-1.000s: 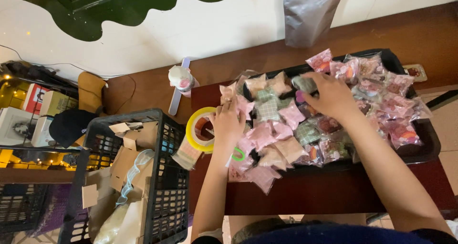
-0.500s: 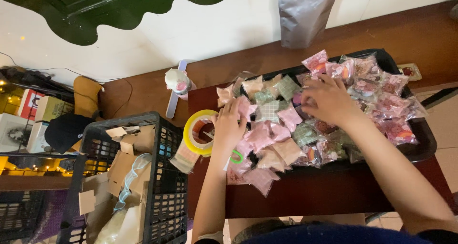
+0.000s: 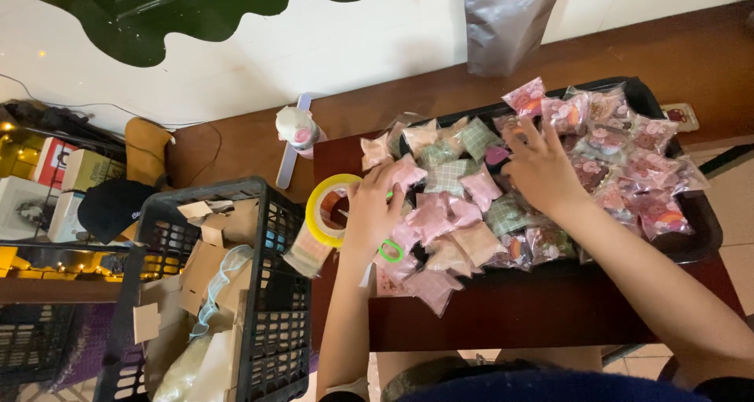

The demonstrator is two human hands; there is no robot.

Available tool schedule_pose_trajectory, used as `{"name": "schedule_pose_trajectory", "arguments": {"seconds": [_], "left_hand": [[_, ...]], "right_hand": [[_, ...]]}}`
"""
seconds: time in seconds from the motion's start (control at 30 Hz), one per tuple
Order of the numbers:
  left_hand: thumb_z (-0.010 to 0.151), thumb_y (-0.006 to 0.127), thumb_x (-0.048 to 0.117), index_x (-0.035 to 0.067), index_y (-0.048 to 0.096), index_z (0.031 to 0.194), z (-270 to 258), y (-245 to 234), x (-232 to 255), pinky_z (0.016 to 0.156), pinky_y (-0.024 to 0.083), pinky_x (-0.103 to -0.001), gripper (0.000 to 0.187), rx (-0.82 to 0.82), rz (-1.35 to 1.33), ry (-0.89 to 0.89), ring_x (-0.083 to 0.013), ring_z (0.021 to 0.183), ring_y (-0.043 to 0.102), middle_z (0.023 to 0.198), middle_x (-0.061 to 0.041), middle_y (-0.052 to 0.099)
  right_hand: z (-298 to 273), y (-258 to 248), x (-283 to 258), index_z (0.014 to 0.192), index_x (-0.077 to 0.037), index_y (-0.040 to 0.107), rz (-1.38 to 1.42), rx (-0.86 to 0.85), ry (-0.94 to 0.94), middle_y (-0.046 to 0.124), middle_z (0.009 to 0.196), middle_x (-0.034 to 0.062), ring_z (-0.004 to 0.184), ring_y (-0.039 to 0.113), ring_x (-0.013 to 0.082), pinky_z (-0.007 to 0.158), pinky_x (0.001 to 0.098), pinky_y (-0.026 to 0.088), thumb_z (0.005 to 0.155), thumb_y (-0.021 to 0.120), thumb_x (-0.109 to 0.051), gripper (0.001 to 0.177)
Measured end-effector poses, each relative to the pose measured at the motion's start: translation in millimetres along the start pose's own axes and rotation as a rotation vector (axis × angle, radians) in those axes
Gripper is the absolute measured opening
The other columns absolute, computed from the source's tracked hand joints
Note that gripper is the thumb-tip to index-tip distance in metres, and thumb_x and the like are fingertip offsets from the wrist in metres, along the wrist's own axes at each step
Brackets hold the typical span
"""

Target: Sorting and packing small colored packets into a tray using scissors and tape.

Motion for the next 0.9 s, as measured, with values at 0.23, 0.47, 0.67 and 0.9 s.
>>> {"name": "schedule_pose_trajectory", "arguments": {"seconds": [0.23,0.47,0.67,0.9], "left_hand": [[0.094,0.06,0.013,0.015,0.064,0.128,-8.3,-13.6,-0.7,0.097,0.04,-0.049,0.034,-0.032,-0.031,-0.077,-0.028,0.107,0.067,0.129,-0.008,0.069],[0.097,0.065,0.012,0.01,0.061,0.134,-17.0,7.6,16.8,0.102,0.049,-0.045,0.038,-0.063,-0.222,-0.004,-0.0249,0.113,0.071,0.129,-0.008,0.07],[0.101,0.066,0.02,0.004,0.044,0.154,-28.2,56.6,33.0,0.094,0.059,-0.036,0.059,-0.215,-0.518,-0.103,-0.0228,0.104,0.074,0.118,-0.013,0.073],[0.089,0.078,0.023,0.003,0.048,0.146,-26.7,43.1,22.2,0.081,0.065,-0.032,0.068,-0.023,-0.629,-0.168,-0.0232,0.101,0.074,0.128,-0.015,0.068]], "right_hand": [[-6.3,-12.0,36.4,0.102,-0.025,0.08,0.365,0.076,0.002,0.057,0.144,0.0036,0.145,0.035,0.0378,0.117,0.0611,0.025,0.07,0.083,-0.037,0.034],[-14.8,10.5,25.9,0.13,-0.016,0.067,1.511,-0.077,0.062,0.077,0.117,0.008,0.107,0.074,0.027,0.097,0.0454,0.057,0.092,0.069,-0.023,0.039],[-5.4,20.4,-45.2,0.139,-0.006,0.056,1.988,-0.208,-0.012,0.068,0.125,0.012,0.114,0.068,0.0243,0.103,0.0448,0.057,0.092,0.064,-0.01,0.048],[-13.0,3.8,-54.3,0.146,0.001,0.048,2.314,-0.227,0.046,0.063,0.138,0.0155,0.124,0.064,0.027,0.105,0.0455,0.053,0.1,0.052,-0.016,0.049]]}}
Point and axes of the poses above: each hand's wrist, its own z-axis towards the middle knuckle, its own y-axis out of the palm, x = y × z, the point moved 5 cm from there along z, towards the middle knuckle
